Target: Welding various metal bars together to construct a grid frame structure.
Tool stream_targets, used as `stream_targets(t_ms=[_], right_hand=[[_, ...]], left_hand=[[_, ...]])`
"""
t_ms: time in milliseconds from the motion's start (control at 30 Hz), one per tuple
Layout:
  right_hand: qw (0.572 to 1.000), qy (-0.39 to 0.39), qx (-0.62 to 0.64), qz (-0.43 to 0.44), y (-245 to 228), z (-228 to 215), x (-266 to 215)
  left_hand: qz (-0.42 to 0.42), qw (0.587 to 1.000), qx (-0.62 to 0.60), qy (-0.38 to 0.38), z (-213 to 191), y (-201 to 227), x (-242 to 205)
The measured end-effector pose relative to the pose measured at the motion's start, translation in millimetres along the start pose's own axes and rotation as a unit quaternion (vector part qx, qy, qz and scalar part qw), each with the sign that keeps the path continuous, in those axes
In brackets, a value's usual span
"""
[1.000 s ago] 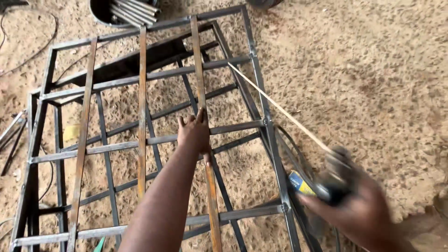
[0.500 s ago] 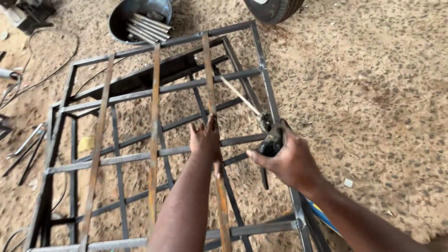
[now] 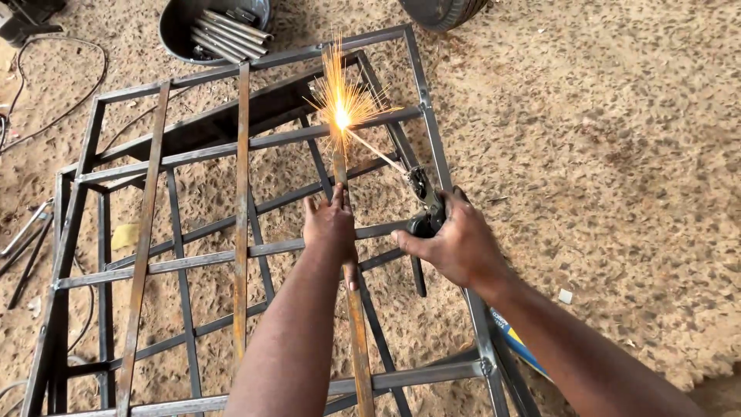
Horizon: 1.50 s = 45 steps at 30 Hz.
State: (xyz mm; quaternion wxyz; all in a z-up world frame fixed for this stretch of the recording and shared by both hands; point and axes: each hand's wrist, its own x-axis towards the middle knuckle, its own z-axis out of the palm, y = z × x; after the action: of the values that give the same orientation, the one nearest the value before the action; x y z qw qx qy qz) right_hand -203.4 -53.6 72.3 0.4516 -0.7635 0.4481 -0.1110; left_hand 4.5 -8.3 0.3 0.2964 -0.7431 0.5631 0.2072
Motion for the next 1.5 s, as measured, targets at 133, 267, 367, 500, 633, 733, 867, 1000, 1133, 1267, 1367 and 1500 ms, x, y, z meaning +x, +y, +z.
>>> stream_targets(t_ms=[133,267,367,500,633,733,867,1000,1133,1267,1367,1500], right_hand=[[0.995,0.005,0.075,-0.066,8,3,3],[0.996,0.024,0.082,-0.035,-2,2,7],[0.998,0.008,0.056,0.009,1,2,9],[0.997,0.022,0.059,-0.033,14,5,10],[0.997,0.022,0.069,-0.012,19,4,14],[0.998,0.022,0.059,-0.009,19,3,13],[0.997,0.018,0.077,-0.005,26,2,15],[0.996,0.025,0.089,-0.003,25,-1,13],[1.0,-0.003,0.012,0.028,28,-3,17],[0.993,0.037,0.027,-0.113,32,-2,21],[0.984,0.046,-0.073,-0.154,12,-8,22],[0.966,-0.074,-0.248,-0.016,-24,-17,23]], left_hand=[[-0.011,1.0,0.005,-0.002,18,3,18],[-0.021,1.0,0.017,0.004,1,4,2],[-0.025,1.0,0.016,0.007,22,6,27],[-0.034,0.999,0.018,0.009,3,7,4],[-0.026,0.999,0.031,-0.009,-6,9,-1],[-0.033,0.999,0.035,-0.004,7,10,14],[-0.043,0.998,0.039,-0.001,2,10,10],[-0.04,0.998,0.05,-0.022,-2,11,4],[-0.044,0.997,0.058,-0.013,5,11,14],[-0.045,0.998,0.039,-0.016,3,10,11],[-0.042,0.998,0.038,-0.014,13,10,21],[-0.039,0.998,0.039,-0.007,9,9,13]])
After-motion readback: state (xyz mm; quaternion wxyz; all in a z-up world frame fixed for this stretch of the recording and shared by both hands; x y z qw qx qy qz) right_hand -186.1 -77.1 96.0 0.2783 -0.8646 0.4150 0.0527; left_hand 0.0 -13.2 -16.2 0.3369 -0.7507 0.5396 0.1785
